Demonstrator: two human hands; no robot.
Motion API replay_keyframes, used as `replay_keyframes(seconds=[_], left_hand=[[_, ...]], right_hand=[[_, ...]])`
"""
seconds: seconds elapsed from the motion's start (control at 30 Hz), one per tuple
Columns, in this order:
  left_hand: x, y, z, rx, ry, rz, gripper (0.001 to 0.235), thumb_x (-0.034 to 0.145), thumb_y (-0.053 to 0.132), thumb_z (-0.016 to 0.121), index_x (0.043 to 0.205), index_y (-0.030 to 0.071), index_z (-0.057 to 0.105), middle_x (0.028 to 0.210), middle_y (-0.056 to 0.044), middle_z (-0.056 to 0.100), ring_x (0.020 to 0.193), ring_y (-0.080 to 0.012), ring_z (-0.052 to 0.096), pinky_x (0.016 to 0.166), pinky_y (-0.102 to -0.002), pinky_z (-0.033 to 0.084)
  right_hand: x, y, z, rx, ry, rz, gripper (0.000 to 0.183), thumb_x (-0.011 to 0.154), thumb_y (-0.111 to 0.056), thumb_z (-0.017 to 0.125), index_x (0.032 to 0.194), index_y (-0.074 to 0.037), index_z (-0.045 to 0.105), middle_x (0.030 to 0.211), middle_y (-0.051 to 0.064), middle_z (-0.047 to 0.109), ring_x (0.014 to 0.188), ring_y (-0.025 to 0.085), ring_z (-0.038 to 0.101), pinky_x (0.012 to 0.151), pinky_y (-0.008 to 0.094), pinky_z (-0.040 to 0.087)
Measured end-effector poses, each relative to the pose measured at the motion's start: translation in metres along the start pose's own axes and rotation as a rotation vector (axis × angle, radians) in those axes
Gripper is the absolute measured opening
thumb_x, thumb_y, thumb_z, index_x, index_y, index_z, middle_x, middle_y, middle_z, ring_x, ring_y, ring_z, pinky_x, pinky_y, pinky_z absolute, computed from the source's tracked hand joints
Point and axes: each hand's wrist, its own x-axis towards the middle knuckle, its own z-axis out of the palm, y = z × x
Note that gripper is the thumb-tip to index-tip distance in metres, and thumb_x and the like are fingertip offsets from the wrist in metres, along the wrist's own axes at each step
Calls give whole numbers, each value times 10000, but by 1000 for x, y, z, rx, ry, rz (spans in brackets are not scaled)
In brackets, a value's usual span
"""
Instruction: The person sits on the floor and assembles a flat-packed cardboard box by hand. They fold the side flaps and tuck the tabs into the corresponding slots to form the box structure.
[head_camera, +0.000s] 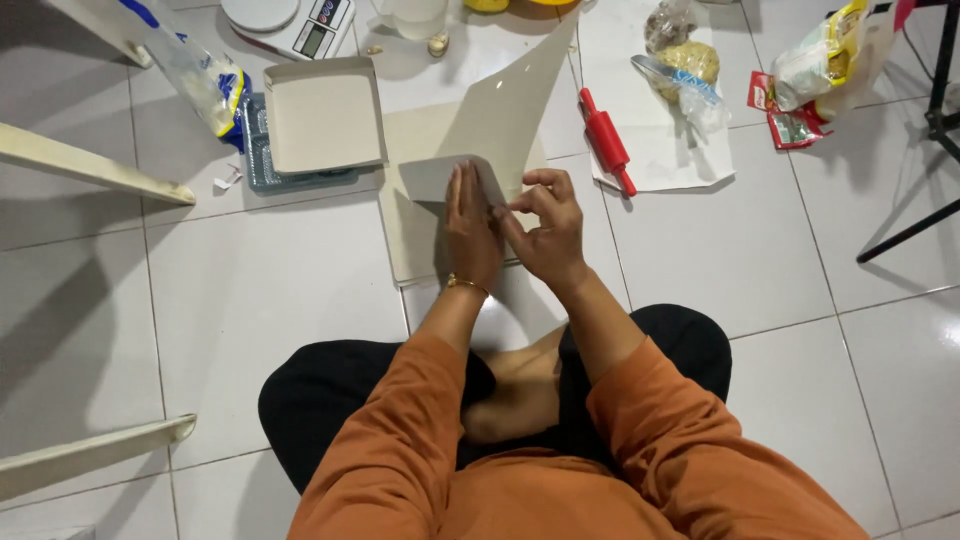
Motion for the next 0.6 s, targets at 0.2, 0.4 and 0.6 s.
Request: replay_keyframes(seconds=[0.2, 0.4, 0.6], left_hand=[[10, -14, -18, -13, 110, -21, 346, 1083, 200, 469, 1381, 104, 616, 1347, -122, 657, 1278, -331, 618, 1103, -422, 496], [15, -22, -27, -45, -16, 11, 755, 937, 329, 645, 1609, 194, 329, 1428, -123, 589, 1273, -374, 603, 1067, -489, 497], [49, -19, -25, 148, -112, -48, 657, 789, 53, 767, 1389, 266, 607, 1190, -73, 553, 1128, -344, 623, 982, -468, 541]], right_hand=[[1, 19, 6, 112, -37, -84, 254, 877, -185, 855, 1037, -68, 695, 1251, 193, 574, 1181, 366, 655, 967, 422, 571], [3, 38, 2, 278, -114, 142, 90, 933, -29, 748, 931, -23, 658, 1303, 220, 618, 1237, 369, 638, 1022, 469, 524], [-3, 58, 12, 299, -157, 227, 80, 897, -17, 754, 864, -67, 700, 976, 132, 697, 1030, 263, 687, 965, 424, 527]])
